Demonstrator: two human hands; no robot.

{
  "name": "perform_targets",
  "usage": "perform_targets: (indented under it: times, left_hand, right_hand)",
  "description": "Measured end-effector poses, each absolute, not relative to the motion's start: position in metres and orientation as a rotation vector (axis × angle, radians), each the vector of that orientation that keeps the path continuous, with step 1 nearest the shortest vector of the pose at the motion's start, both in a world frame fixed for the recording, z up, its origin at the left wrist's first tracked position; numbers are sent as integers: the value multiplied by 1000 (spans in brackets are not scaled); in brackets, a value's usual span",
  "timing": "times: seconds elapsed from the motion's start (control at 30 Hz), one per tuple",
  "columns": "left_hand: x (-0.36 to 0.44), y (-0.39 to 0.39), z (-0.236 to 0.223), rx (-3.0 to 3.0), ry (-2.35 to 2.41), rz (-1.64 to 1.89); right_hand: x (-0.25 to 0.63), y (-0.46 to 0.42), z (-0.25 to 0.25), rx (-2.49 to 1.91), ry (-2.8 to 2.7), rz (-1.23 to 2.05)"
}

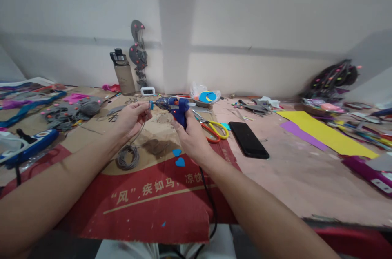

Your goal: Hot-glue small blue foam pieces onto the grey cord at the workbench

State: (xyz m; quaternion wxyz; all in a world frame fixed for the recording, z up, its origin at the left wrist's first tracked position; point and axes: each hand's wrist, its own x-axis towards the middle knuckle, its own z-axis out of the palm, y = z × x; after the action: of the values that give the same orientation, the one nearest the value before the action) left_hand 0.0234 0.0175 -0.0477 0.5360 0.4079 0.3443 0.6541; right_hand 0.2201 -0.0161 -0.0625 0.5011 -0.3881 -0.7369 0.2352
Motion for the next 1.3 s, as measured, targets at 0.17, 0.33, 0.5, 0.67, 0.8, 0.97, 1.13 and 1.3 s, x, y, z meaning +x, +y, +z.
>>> perform_targets:
  times: [0.17, 0.33, 0.5, 0.67, 0.8, 0.97, 1.13, 1.3]
  left_hand:
    - [24, 18, -48, 989, 833, 1536]
    - [24, 17, -50, 1032, 848, 1503]
    - [23, 18, -49, 1034, 841, 1500]
    - [22, 19, -49, 1002, 833, 1520]
    - [22, 18, -48, 1016, 833, 1521]
    - [22, 18, -49, 1037, 841, 1508]
    - [23, 19, -50, 1045, 858, 1481]
    - [22, 18, -48, 1036, 852, 1502]
  right_hand:
    - [220, -17, -61, -930, -1781, 556]
    - [219, -19, -58, -921, -1777, 549]
    - [219, -19, -59, -932, -1773, 563]
    - [220, -19, -59, -933, -1774, 531]
    - [220, -19, -60, -941, -1773, 548]
    - [220, -18, -60, -925, -1778, 529]
    - [220, -18, -59, -931, -1776, 534]
    - [220, -18, -59, -927, -1774, 535]
